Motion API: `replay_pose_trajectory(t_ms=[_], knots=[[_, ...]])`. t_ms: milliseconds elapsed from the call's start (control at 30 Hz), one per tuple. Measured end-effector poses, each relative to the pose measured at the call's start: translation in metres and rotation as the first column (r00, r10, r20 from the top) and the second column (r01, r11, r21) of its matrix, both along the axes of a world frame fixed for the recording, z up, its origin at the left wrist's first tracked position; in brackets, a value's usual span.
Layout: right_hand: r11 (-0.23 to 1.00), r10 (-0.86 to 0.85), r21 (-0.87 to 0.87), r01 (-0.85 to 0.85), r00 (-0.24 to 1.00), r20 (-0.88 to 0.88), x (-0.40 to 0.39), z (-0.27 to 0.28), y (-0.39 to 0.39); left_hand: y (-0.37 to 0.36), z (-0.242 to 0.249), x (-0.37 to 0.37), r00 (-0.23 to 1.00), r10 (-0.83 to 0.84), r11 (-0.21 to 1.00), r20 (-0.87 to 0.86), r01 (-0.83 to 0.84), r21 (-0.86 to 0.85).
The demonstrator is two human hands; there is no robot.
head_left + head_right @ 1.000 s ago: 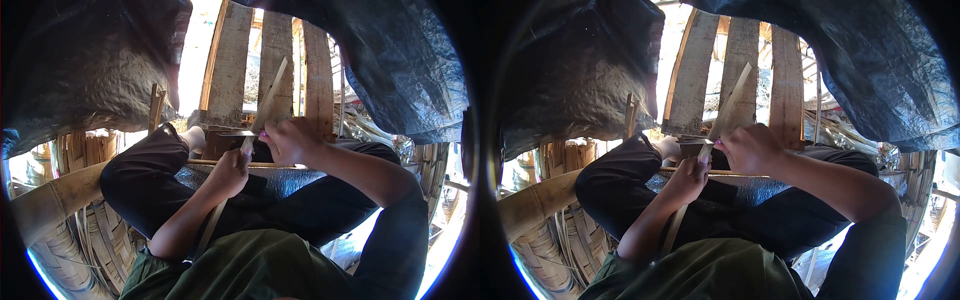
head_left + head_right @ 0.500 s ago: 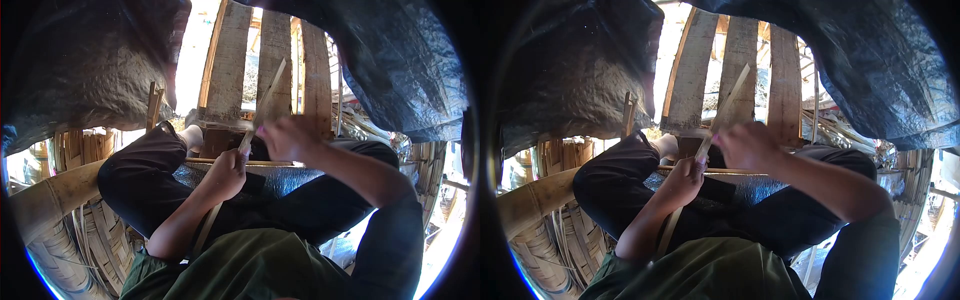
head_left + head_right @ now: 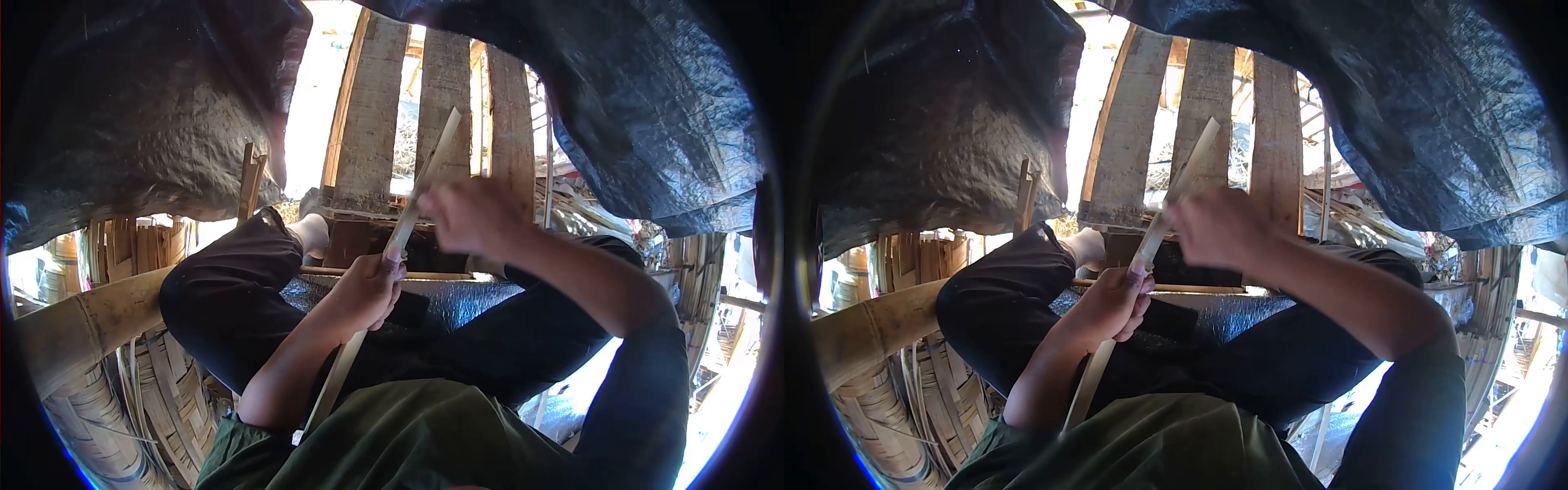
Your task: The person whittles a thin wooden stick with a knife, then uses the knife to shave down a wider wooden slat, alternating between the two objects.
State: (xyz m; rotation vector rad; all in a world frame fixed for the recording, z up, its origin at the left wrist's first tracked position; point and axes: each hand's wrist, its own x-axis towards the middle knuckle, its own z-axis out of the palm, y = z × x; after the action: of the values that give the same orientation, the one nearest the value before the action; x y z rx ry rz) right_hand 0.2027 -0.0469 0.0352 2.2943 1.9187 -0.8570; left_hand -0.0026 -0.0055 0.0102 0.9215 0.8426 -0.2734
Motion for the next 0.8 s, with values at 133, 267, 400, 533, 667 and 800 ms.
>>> replay_pose_trajectory(t_ms=[133,267,400,533,667,800], knots=[[0.997,-0.012,0.08,0.011,1.0,0.016,0.016,-0.019,0.001,-0.002,0.0,0.0,0.999,0.032,0.998,0.001,-0.032,-0.049],[0.997,0.02,0.072,-0.029,0.992,0.124,0.015,-0.017,0.002,0.0,0.002,-0.001,0.999,0.034,0.996,-0.011,-0.034,-0.087],[0.996,0.071,0.061,-0.073,0.997,0.036,0.014,-0.014,0.003,0.0,0.003,-0.001,1.0,0.012,0.999,0.006,-0.012,-0.037],[0.969,0.012,0.246,-0.031,0.997,0.08,0.035,-0.019,0.009,0.001,0.005,-0.003,0.999,0.024,0.996,-0.029,-0.026,-0.085],[0.994,0.11,-0.008,-0.11,0.994,0.002,0.004,0.002,0.005,0.001,0.0,-0.002,1.0,0.002,0.999,0.006,-0.002,-0.049],[0.984,0.114,0.14,-0.112,0.993,-0.006,0.029,-0.023,0.006,-0.003,-0.001,-0.002,1.0,-0.013,0.999,0.021,0.012,0.045]])
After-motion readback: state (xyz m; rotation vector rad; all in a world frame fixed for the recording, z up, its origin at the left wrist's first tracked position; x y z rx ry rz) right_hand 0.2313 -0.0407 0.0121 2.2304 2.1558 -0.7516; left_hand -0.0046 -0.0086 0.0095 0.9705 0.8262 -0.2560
